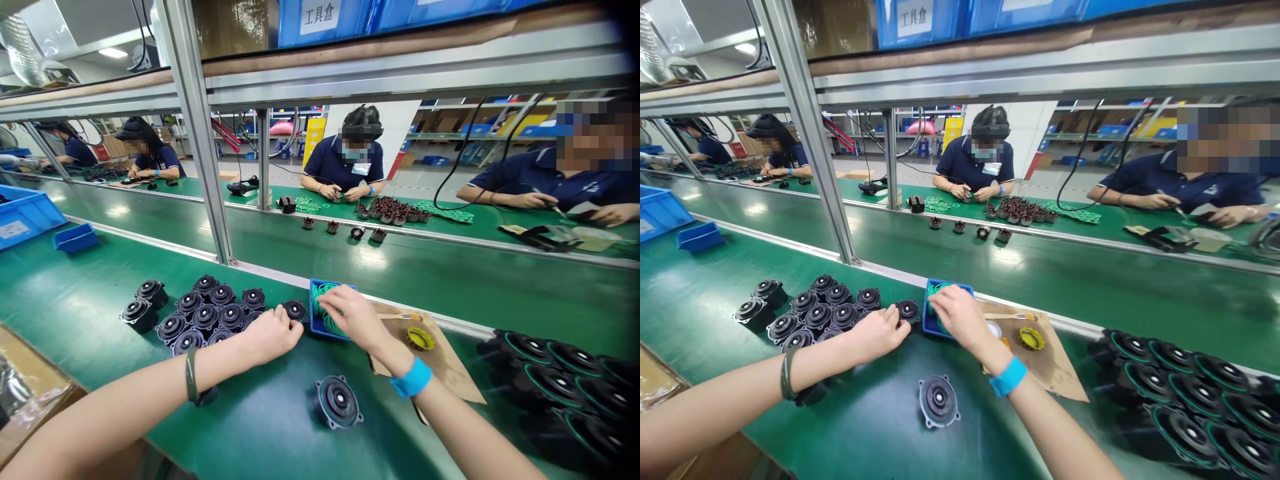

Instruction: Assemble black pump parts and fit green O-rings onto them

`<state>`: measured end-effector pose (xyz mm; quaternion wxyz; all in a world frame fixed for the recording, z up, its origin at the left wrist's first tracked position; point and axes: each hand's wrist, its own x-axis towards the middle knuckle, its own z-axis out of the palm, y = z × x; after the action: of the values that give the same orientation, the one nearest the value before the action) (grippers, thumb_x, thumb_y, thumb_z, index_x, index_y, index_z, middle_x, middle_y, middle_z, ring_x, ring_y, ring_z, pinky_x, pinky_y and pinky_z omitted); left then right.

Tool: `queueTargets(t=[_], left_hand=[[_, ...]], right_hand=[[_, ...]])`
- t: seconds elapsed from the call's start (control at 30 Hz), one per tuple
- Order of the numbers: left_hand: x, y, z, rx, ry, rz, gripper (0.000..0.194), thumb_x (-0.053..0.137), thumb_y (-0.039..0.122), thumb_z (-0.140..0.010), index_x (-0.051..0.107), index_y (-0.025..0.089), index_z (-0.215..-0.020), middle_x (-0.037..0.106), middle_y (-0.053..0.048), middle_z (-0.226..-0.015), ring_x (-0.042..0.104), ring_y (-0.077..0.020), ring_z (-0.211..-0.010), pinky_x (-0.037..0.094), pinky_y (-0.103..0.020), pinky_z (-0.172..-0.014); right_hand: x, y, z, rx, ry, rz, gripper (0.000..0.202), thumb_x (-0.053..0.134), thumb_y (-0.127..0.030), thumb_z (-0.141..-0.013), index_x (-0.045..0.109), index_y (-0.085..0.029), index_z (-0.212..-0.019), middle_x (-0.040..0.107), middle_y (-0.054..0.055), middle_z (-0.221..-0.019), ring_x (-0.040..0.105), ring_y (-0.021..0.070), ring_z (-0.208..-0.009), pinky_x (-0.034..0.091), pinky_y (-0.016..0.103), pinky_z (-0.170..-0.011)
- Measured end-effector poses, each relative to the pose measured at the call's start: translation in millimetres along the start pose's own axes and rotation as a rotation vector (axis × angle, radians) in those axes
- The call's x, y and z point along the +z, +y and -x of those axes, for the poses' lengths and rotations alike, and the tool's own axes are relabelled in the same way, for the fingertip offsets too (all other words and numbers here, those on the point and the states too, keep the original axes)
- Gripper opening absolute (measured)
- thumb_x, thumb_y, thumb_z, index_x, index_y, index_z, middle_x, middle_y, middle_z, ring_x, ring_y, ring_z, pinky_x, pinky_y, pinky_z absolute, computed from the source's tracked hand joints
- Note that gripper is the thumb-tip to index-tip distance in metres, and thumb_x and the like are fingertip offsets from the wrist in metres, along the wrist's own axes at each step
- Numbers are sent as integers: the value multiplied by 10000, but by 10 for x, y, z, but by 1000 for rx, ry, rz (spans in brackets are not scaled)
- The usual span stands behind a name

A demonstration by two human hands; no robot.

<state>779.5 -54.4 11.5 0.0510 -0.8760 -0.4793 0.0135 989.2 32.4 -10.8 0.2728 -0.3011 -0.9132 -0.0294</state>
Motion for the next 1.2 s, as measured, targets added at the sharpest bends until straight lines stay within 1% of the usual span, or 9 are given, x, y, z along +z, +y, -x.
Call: queueTargets(t=[0.13, 0.23, 0.4, 0.53, 0.7, 0.8, 0.9, 1.07, 1.2], left_hand=[[-150, -173, -21, -76, 1, 93, 132, 556, 229, -906, 667, 191, -965, 753, -94, -891, 724, -257, -818, 567, -349, -716], [-266, -418, 10, -164, 29, 151, 144, 593, 258, -884, 688, 226, -987, 766, -46, -922, 721, -235, -868, 554, -319, -778], [-351, -884, 231, -301, 81, 180, 190, 566, 178, -868, 707, 189, -995, 756, -82, -1016, 703, -253, -957, 536, -347, -868], [-310, -1094, 439, -341, 86, 194, 225, 572, 130, -836, 707, 159, -1013, 749, -109, -1047, 700, -262, -972, 533, -365, -891], [-164, -1089, 536, -309, 100, 241, 246, 604, 167, -843, 682, 167, -1076, 739, -92, -1085, 686, -237, -1022, 511, -339, -943], [-99, -1055, 559, -328, 123, 254, 278, 608, 183, -856, 646, 142, -1128, 724, -117, -1105, 680, -253, -1024, 514, -364, -935], [-79, -1029, 600, -339, 145, 266, 278, 609, 202, -873, 629, 127, -1140, 712, -126, -1121, 668, -260, -1036, 513, -377, -934], [-75, -971, 667, -295, 162, 296, 241, 605, 263, -903, 646, 140, -1106, 712, -100, -1116, 652, -230, -1056, 496, -340, -956], [-75, -925, 671, -178, 135, 250, 292, 640, 331, -888, 655, 150, -1117, 696, -111, -1171, 626, -242, -1121, 453, -366, -1009]], right_hand=[[-39, 295, -156, 146, -35, 73, 164, 556, -208, -896, 714, -184, -857, 657, 95, -875, 617, 239, -817, 490, 351, -688], [-24, 351, -225, 145, -103, 81, 181, 584, -178, -875, 678, -197, -721, 646, 60, -804, 608, 208, -762, 460, 315, -660], [-94, 306, -301, 140, -129, 63, 214, 564, -157, -873, 595, -192, -664, 607, 78, -744, 562, 224, -726, 403, 330, -635], [-162, 132, -497, 178, -55, -16, 188, 456, -189, -930, 584, -179, -793, 624, 127, -854, 564, 254, -819, 411, 356, -702], [140, -320, -926, 177, -128, -250, 234, 397, -239, -975, 587, -196, -845, 680, 22, -766, 614, 150, -683, 452, 256, -631], [452, -548, -1160, 177, -220, -331, 276, 457, -235, -963, 597, -173, -733, 649, -23, -630, 593, 111, -567, 448, 225, -563], [648, -658, -1292, 185, -248, -336, 230, 546, -230, -937, 613, -143, -734, 638, -32, -654, 600, 101, -597, 486, 244, -619], [609, -671, -1257, 134, -214, -290, 188, 501, -120, -927, 689, -133, -927, 705, 76, -906, 650, 175, -861, 499, 318, -793], [487, -647, -1106, -15, -277, -277, 251, 534, -87, -888, 722, -178, -1028, 708, 67, -972, 652, 193, -919, 495, 306, -836]])
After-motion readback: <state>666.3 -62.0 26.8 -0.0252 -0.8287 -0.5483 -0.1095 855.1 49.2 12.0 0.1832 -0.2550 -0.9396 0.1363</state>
